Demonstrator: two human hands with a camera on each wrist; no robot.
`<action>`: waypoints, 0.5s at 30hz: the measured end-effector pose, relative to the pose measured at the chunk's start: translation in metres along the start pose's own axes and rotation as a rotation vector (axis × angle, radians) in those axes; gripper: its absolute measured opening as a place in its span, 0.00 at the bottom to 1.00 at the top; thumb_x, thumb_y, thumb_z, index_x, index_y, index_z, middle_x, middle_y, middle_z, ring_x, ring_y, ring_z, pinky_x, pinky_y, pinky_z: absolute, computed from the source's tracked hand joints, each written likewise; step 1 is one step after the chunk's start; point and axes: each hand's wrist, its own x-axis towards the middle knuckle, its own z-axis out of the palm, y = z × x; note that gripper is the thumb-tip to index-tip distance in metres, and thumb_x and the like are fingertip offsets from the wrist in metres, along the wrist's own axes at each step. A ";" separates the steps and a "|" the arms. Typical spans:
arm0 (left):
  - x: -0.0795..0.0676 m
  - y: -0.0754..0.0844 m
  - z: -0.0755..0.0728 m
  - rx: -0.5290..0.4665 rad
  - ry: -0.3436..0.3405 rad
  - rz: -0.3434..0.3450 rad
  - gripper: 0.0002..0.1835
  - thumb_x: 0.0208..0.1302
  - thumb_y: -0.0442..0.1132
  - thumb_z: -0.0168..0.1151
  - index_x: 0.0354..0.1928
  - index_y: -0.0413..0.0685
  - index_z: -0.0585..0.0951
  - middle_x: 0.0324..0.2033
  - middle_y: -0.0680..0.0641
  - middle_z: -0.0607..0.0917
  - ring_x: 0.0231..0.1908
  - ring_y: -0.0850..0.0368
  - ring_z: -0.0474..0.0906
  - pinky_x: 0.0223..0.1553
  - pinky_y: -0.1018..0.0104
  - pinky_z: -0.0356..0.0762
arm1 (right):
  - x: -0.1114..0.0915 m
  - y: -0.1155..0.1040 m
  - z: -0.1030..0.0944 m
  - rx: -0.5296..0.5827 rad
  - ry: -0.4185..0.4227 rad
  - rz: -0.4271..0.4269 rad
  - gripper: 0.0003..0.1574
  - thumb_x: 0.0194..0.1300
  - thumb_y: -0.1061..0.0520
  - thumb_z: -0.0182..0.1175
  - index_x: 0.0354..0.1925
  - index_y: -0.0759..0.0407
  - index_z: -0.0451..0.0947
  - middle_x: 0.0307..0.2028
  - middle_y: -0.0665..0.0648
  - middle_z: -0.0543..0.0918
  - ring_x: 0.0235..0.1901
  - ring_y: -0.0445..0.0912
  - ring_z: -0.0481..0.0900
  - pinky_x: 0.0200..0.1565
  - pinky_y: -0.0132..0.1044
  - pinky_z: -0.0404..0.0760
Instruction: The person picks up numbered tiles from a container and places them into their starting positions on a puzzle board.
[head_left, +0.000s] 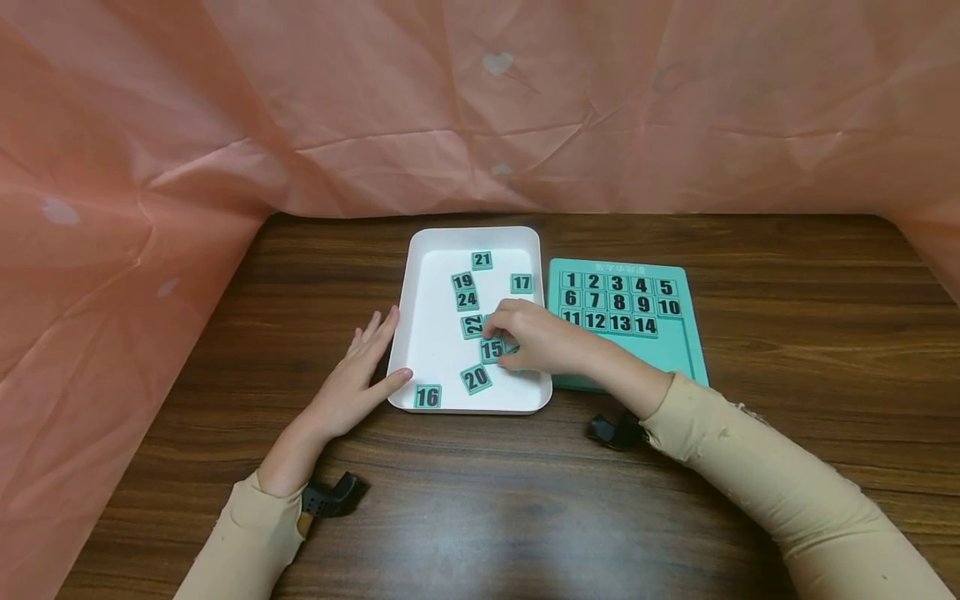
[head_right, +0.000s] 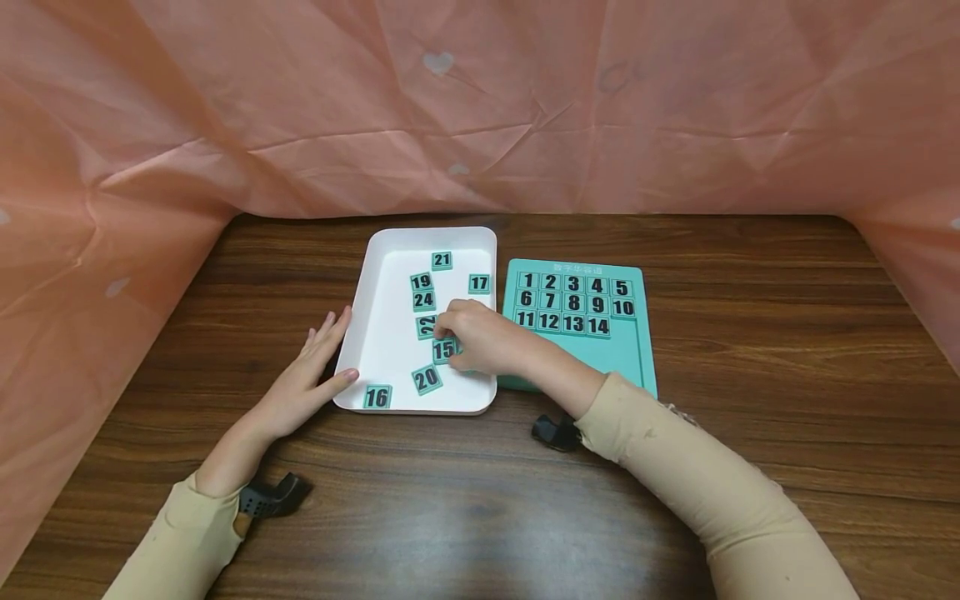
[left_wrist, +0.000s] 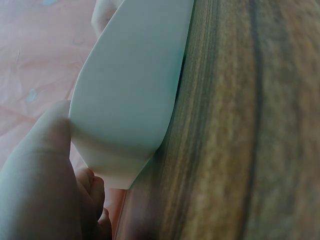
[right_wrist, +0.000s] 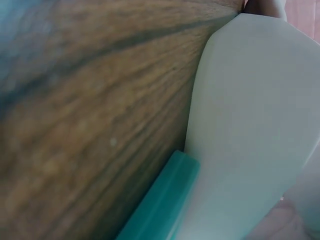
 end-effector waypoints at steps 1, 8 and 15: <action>0.000 0.000 0.000 0.000 -0.003 -0.002 0.42 0.62 0.57 0.53 0.71 0.62 0.42 0.70 0.57 0.46 0.69 0.53 0.36 0.67 0.50 0.33 | -0.001 0.000 -0.001 0.007 0.002 0.002 0.18 0.49 0.61 0.67 0.42 0.59 0.79 0.36 0.53 0.76 0.34 0.45 0.71 0.35 0.32 0.72; -0.001 0.001 0.000 -0.005 -0.004 -0.003 0.41 0.62 0.56 0.53 0.71 0.62 0.42 0.70 0.56 0.46 0.69 0.52 0.36 0.67 0.49 0.33 | -0.008 -0.002 -0.010 0.033 0.043 0.015 0.17 0.49 0.61 0.67 0.41 0.58 0.79 0.36 0.52 0.76 0.33 0.45 0.70 0.33 0.33 0.72; 0.000 0.001 -0.001 -0.004 0.000 -0.005 0.41 0.62 0.57 0.52 0.71 0.62 0.42 0.70 0.57 0.46 0.69 0.52 0.36 0.67 0.49 0.33 | -0.025 -0.002 -0.032 0.035 0.072 0.049 0.18 0.51 0.59 0.66 0.44 0.57 0.78 0.38 0.52 0.74 0.36 0.47 0.69 0.36 0.36 0.71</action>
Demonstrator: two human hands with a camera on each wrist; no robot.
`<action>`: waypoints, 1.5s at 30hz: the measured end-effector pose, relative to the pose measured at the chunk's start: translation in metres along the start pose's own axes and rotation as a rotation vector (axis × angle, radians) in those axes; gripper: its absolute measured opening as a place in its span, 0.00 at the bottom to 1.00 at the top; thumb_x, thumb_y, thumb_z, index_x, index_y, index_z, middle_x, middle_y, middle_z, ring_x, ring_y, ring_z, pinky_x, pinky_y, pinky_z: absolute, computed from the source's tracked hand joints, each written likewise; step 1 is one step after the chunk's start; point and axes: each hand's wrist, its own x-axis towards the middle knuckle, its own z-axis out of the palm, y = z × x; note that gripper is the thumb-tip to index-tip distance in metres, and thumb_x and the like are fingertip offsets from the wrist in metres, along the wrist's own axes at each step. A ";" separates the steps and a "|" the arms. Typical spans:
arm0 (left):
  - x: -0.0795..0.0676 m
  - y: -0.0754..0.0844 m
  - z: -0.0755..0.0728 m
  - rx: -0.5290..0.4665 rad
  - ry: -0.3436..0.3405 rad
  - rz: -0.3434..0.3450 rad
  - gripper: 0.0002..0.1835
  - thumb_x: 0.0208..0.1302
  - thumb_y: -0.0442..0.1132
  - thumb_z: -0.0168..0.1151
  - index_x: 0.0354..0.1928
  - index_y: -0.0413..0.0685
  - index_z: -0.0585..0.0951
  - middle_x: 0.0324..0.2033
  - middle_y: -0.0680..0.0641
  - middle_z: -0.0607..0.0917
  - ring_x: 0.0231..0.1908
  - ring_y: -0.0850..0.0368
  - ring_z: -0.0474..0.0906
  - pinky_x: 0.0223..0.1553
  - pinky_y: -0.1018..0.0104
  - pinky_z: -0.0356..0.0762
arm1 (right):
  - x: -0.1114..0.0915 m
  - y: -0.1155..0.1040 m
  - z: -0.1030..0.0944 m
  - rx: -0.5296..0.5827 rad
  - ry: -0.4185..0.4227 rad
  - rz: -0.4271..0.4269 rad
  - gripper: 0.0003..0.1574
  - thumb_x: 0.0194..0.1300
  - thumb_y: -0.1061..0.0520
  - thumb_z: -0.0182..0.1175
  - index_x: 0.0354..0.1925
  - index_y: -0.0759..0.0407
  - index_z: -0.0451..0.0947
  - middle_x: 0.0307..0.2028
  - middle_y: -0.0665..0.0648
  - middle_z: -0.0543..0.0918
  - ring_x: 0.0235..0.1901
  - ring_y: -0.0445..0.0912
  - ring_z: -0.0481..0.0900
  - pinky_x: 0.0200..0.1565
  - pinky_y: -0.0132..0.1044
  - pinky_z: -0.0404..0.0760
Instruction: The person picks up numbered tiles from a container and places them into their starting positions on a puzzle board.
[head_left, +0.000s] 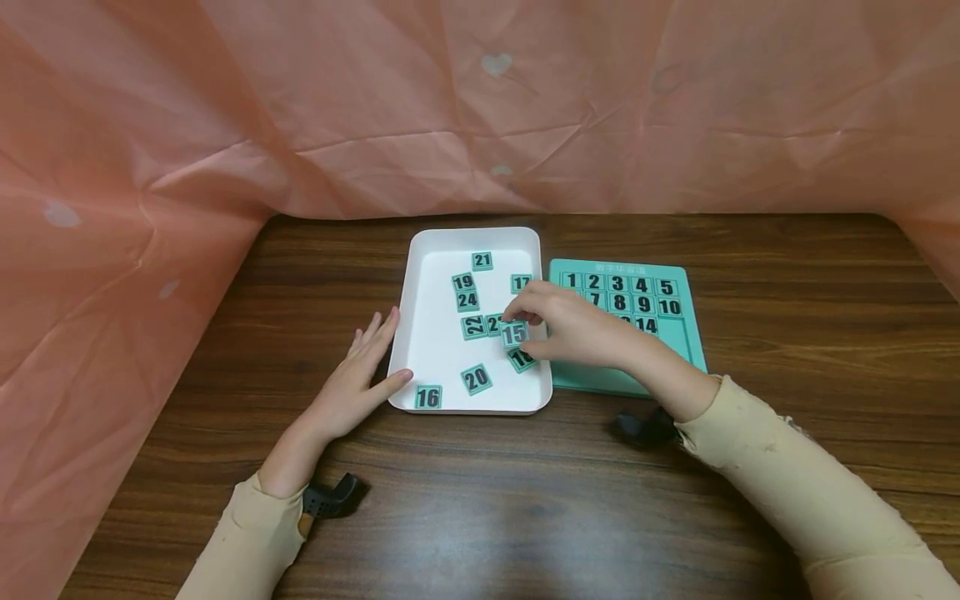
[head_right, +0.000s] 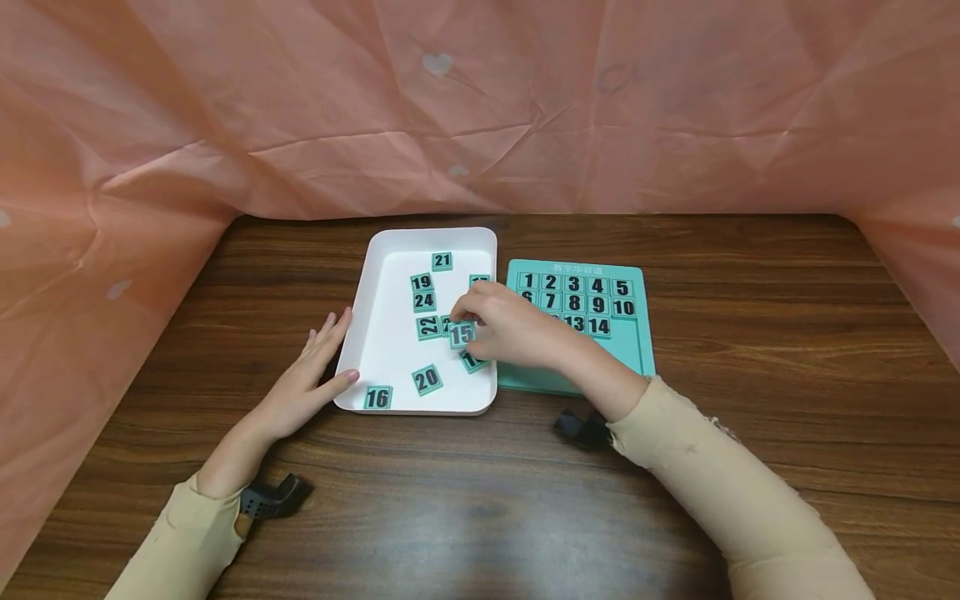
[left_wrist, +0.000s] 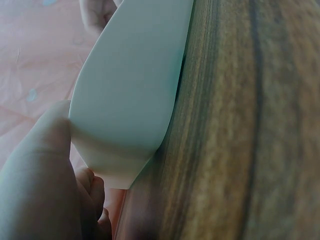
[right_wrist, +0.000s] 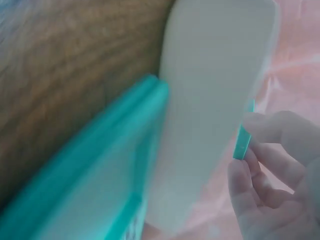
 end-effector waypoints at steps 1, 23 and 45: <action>0.000 0.000 0.000 0.001 0.000 -0.001 0.41 0.62 0.57 0.52 0.71 0.62 0.42 0.70 0.57 0.46 0.69 0.53 0.36 0.67 0.50 0.33 | -0.003 0.001 -0.004 -0.007 0.006 -0.002 0.18 0.52 0.59 0.65 0.44 0.57 0.78 0.39 0.52 0.74 0.36 0.47 0.70 0.36 0.36 0.71; 0.000 -0.003 -0.001 0.001 -0.007 0.015 0.41 0.63 0.56 0.52 0.71 0.60 0.42 0.70 0.55 0.46 0.69 0.51 0.36 0.66 0.48 0.33 | -0.085 0.063 -0.050 -0.127 0.122 0.190 0.20 0.50 0.64 0.63 0.45 0.58 0.77 0.44 0.55 0.74 0.40 0.49 0.74 0.41 0.45 0.74; 0.000 -0.002 0.000 0.005 0.002 0.017 0.41 0.63 0.56 0.52 0.71 0.61 0.43 0.70 0.57 0.46 0.69 0.52 0.37 0.66 0.49 0.33 | -0.113 0.103 -0.054 -0.182 0.050 0.300 0.21 0.51 0.63 0.62 0.46 0.64 0.75 0.44 0.63 0.73 0.42 0.55 0.74 0.42 0.53 0.73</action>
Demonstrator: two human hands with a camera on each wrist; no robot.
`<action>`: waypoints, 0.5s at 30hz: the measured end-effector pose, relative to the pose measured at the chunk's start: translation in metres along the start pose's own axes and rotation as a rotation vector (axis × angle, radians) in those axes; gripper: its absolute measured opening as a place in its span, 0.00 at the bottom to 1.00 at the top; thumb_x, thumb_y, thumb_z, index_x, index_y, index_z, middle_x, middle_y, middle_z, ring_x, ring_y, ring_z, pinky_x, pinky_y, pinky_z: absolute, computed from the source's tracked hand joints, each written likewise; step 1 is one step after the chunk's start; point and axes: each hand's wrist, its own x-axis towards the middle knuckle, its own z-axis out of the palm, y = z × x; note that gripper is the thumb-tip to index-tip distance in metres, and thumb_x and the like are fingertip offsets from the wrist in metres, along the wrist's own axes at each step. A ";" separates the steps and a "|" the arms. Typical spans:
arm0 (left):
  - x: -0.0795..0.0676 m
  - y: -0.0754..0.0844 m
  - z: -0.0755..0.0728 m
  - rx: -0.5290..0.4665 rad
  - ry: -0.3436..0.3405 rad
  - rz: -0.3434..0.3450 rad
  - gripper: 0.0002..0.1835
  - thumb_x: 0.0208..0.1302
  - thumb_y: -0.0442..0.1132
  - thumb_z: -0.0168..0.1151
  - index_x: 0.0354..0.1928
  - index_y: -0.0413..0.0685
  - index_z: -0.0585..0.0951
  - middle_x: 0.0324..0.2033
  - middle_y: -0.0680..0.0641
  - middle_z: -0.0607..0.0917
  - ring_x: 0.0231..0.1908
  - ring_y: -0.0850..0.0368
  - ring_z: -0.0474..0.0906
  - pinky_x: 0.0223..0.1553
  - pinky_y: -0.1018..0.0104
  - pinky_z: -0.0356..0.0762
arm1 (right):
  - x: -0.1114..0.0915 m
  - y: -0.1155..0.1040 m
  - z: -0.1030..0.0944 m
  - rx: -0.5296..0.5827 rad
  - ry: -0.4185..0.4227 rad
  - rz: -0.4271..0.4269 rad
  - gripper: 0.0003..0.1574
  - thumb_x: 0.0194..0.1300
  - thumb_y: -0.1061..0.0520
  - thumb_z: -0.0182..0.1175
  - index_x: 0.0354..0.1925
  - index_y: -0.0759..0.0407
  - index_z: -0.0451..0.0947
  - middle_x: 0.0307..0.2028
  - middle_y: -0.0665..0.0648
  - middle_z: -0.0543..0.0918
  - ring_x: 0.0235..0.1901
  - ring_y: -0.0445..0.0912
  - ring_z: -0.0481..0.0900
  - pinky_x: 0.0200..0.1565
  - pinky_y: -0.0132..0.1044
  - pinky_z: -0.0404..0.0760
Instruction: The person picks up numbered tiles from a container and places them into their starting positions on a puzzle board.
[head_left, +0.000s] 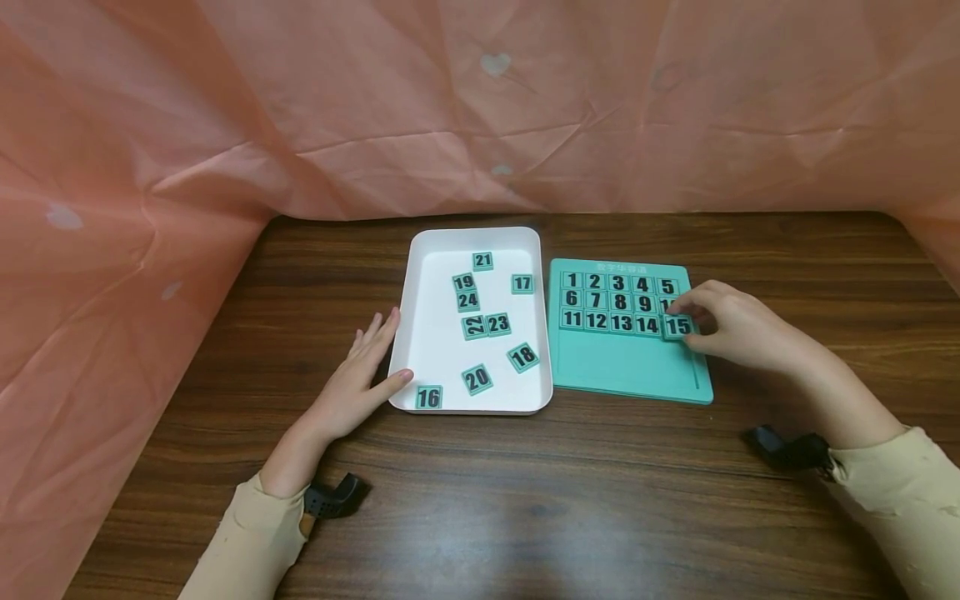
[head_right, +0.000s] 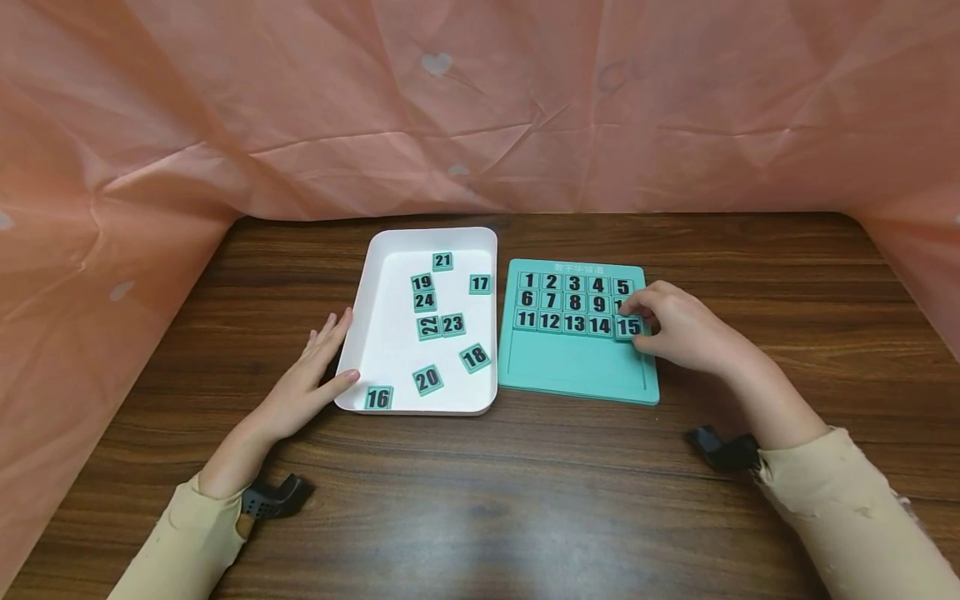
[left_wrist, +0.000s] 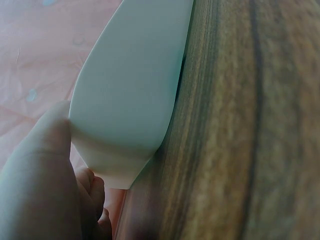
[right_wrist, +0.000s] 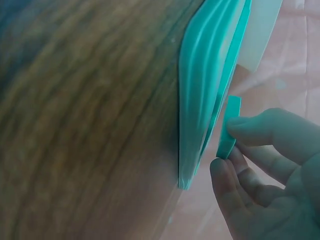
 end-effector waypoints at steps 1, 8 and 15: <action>0.000 0.000 0.000 0.000 -0.001 0.001 0.41 0.63 0.56 0.52 0.71 0.61 0.43 0.70 0.57 0.46 0.69 0.52 0.37 0.66 0.49 0.33 | 0.000 0.001 0.000 -0.002 -0.003 -0.003 0.21 0.52 0.62 0.62 0.47 0.64 0.75 0.44 0.64 0.73 0.42 0.55 0.74 0.41 0.53 0.73; 0.000 0.000 0.000 -0.001 -0.003 0.004 0.41 0.62 0.56 0.52 0.71 0.61 0.43 0.70 0.56 0.46 0.69 0.51 0.37 0.66 0.48 0.33 | 0.000 0.002 0.001 0.004 -0.012 0.012 0.21 0.52 0.62 0.62 0.47 0.64 0.75 0.45 0.64 0.72 0.42 0.55 0.74 0.41 0.53 0.74; 0.000 0.000 0.000 -0.003 -0.003 -0.006 0.41 0.62 0.56 0.52 0.71 0.61 0.43 0.70 0.57 0.46 0.69 0.51 0.37 0.67 0.49 0.33 | 0.001 0.003 0.003 -0.013 -0.012 0.009 0.20 0.52 0.63 0.63 0.46 0.64 0.76 0.44 0.65 0.73 0.41 0.55 0.74 0.40 0.52 0.74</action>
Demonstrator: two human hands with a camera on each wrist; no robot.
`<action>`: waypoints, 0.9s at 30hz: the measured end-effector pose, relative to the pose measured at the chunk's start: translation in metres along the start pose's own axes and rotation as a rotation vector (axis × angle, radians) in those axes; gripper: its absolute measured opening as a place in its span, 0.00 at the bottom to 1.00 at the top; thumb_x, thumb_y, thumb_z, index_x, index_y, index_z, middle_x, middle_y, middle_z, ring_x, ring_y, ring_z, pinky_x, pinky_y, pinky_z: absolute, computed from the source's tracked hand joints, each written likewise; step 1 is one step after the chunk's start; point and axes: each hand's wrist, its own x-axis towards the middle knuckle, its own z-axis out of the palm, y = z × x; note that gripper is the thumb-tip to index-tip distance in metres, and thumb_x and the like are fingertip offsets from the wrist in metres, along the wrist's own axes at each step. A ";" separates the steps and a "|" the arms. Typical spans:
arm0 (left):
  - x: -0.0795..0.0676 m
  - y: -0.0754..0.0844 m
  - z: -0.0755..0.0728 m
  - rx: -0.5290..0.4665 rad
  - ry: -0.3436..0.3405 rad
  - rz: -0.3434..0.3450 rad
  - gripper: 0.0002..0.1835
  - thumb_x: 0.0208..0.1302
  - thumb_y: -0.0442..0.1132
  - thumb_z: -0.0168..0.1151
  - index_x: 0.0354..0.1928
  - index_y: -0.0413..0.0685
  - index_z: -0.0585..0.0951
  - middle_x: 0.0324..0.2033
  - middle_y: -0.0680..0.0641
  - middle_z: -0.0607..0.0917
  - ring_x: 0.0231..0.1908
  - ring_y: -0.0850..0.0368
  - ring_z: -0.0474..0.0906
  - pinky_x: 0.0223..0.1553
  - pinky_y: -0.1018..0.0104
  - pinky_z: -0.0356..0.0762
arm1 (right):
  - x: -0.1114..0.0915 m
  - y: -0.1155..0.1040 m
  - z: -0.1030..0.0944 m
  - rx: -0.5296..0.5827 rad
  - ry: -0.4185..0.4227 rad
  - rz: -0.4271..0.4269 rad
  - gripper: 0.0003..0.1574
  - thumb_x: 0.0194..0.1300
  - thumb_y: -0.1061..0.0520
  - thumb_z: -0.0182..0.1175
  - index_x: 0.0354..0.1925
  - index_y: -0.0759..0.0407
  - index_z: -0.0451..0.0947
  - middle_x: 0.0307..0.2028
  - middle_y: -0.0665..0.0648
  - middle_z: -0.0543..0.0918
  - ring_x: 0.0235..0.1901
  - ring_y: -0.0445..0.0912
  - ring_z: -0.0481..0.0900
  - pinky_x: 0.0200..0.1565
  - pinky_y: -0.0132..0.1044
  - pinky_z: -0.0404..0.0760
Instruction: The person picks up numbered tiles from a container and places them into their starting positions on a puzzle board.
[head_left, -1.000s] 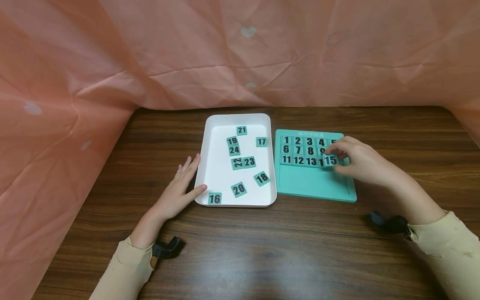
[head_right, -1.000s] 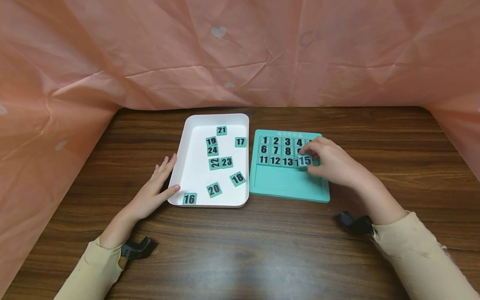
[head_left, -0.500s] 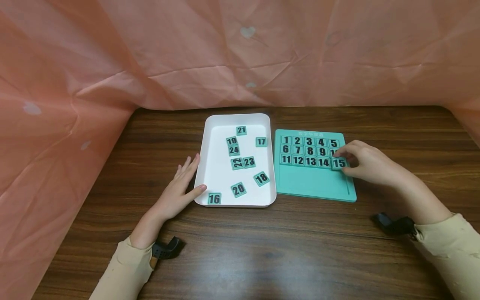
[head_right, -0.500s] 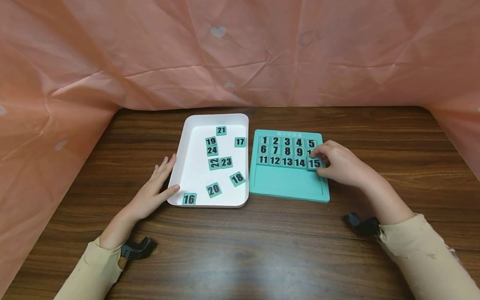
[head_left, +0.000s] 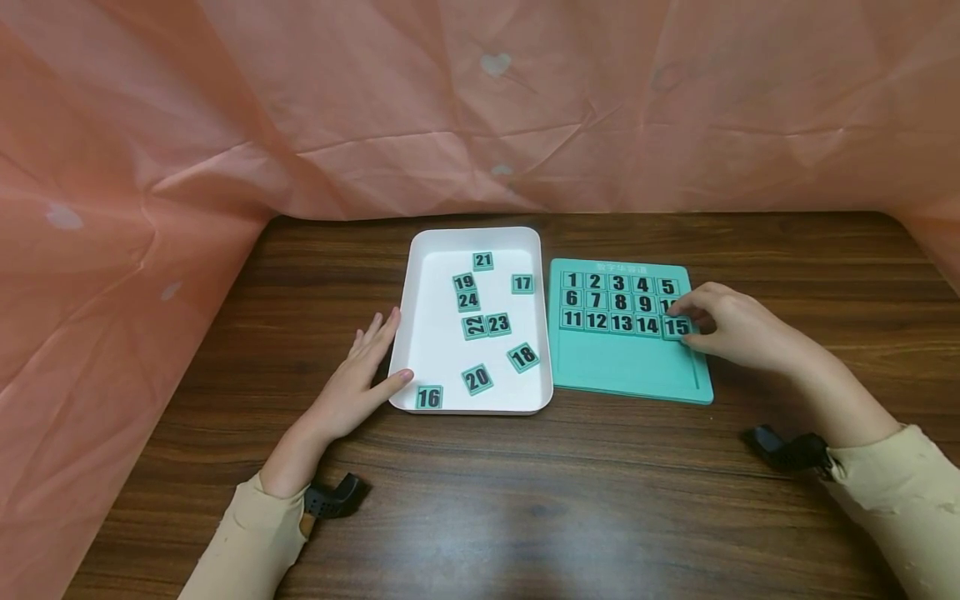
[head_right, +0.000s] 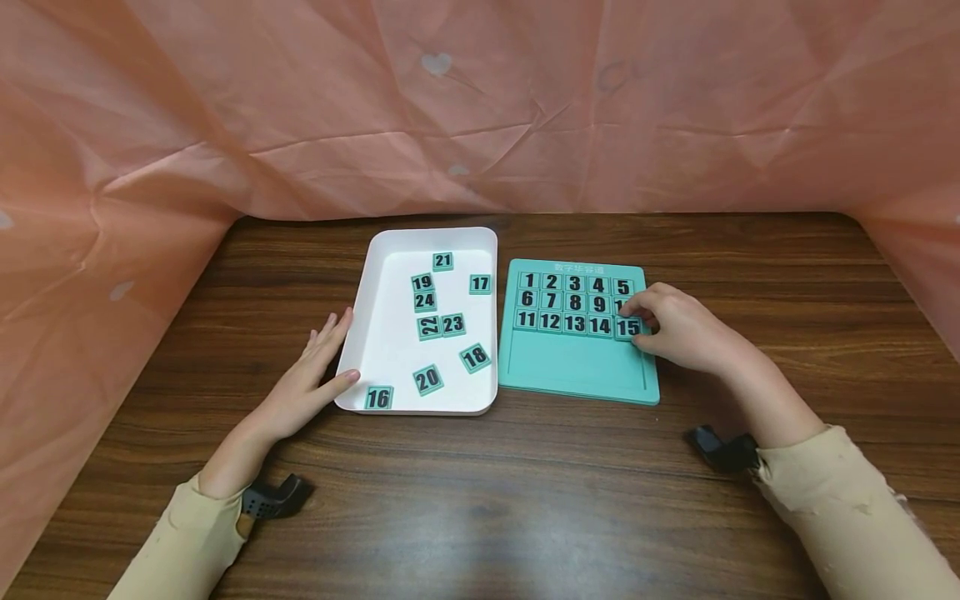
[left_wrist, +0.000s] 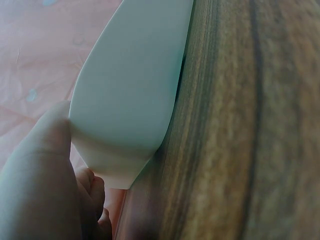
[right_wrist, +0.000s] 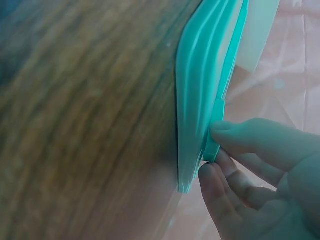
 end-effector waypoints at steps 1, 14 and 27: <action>0.000 0.000 0.000 0.001 0.001 0.000 0.41 0.62 0.56 0.52 0.71 0.61 0.43 0.70 0.57 0.46 0.69 0.52 0.37 0.67 0.49 0.33 | 0.000 0.000 0.000 -0.001 0.000 -0.001 0.20 0.52 0.63 0.63 0.46 0.64 0.76 0.44 0.65 0.73 0.41 0.55 0.74 0.40 0.51 0.74; 0.000 0.000 0.000 0.006 0.000 0.000 0.41 0.62 0.56 0.52 0.71 0.61 0.42 0.70 0.58 0.45 0.69 0.53 0.36 0.67 0.49 0.33 | 0.004 0.002 0.004 -0.014 -0.013 0.021 0.20 0.53 0.61 0.64 0.47 0.62 0.77 0.45 0.65 0.74 0.42 0.54 0.74 0.40 0.50 0.74; 0.000 0.000 0.000 0.002 0.000 0.001 0.41 0.62 0.56 0.52 0.71 0.60 0.43 0.70 0.58 0.45 0.69 0.52 0.36 0.67 0.49 0.32 | 0.005 0.003 0.005 -0.014 0.002 0.018 0.20 0.51 0.62 0.65 0.46 0.63 0.77 0.43 0.63 0.74 0.40 0.53 0.75 0.39 0.50 0.75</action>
